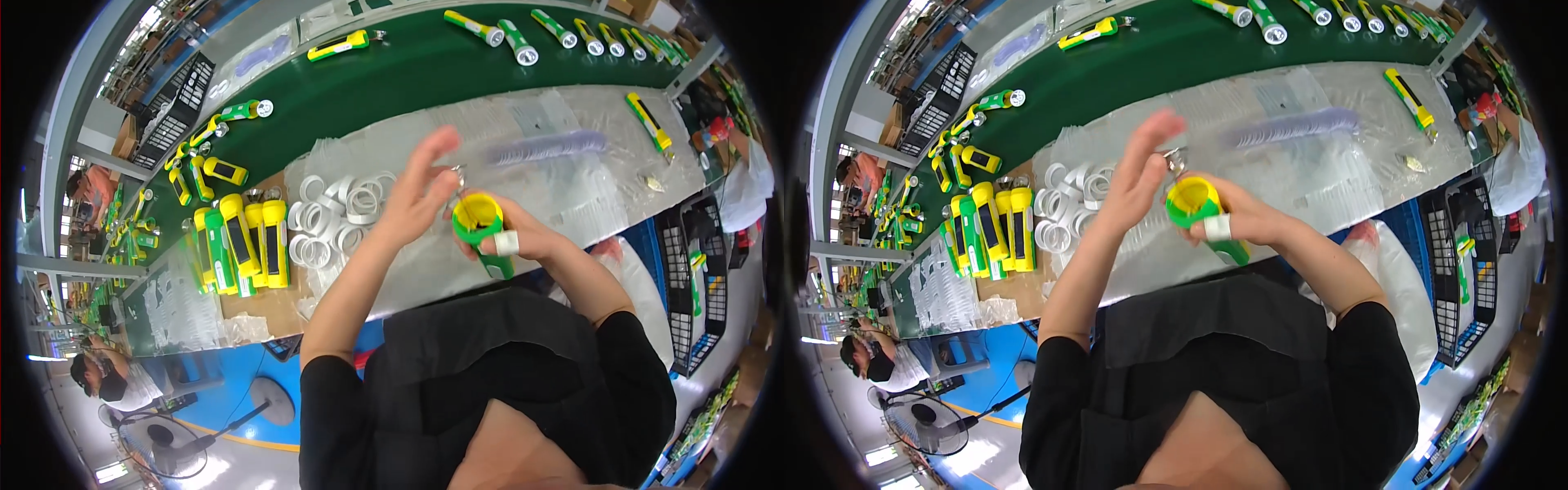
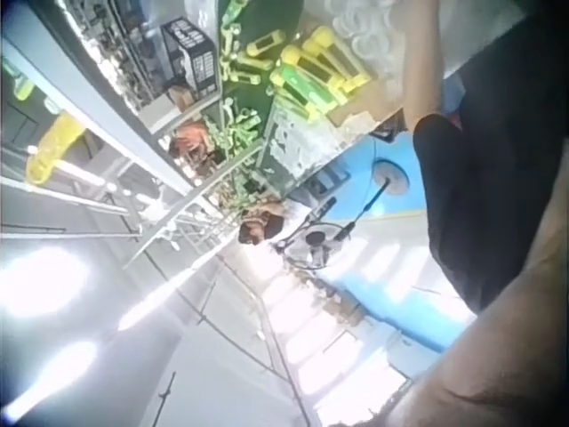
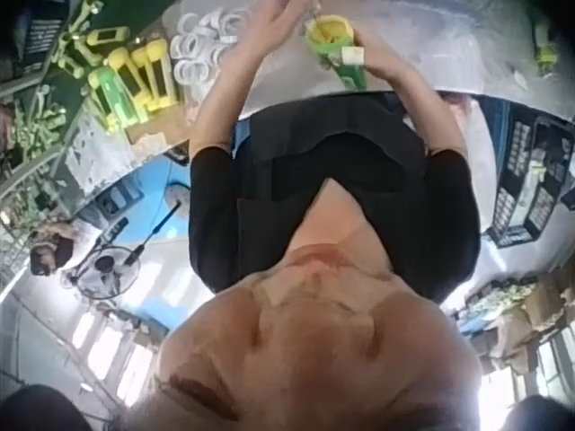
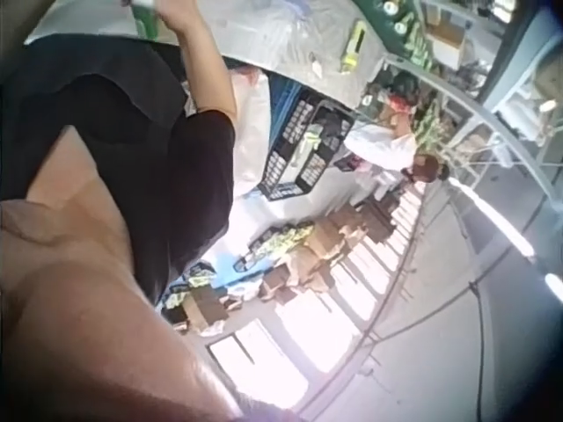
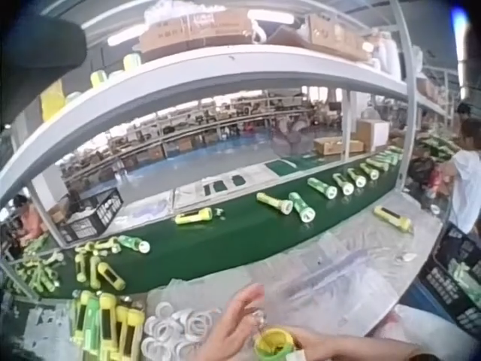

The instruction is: Assemble handheld flashlights by attaching the head and lens components to the body.

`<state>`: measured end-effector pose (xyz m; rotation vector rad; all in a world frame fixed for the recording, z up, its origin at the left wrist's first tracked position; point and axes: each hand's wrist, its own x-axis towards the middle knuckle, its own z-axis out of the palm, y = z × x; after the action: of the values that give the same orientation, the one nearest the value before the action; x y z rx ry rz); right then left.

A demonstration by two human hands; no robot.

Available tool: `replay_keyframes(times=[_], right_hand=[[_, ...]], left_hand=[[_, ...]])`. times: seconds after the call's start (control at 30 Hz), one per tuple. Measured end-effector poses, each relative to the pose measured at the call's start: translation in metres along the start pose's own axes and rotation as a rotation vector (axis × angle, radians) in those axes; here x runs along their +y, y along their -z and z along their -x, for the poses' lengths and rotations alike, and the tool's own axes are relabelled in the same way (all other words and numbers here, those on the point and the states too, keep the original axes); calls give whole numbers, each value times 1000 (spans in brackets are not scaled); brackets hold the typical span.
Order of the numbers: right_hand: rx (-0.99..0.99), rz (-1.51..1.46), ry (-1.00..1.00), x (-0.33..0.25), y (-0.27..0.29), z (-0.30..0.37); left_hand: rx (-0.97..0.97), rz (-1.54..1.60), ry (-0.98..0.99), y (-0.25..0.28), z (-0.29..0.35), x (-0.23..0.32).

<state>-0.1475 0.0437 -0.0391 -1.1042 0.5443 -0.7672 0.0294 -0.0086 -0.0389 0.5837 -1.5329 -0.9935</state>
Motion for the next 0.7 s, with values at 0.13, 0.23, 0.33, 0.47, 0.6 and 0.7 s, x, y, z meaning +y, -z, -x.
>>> replay_keyframes(times=[0.13,0.23,0.33,0.47,0.6,0.7], right_hand=[[-71,126,-49,5,-10,13],[142,117,31,9,-16,19],[194,211,92,10,-19,21],[350,146,285,29,-20,25],[535,-190,172,13,-23,33],[511,-109,211,15,1,43]], left_hand=[[-119,155,198,2,19,1],[-123,-97,-65,-1,19,12],[-267,-222,-218,-15,22,19],[-416,-366,-372,-25,22,17],[-310,-237,-218,-47,16,9],[-130,-427,-83,-47,0,-45]])
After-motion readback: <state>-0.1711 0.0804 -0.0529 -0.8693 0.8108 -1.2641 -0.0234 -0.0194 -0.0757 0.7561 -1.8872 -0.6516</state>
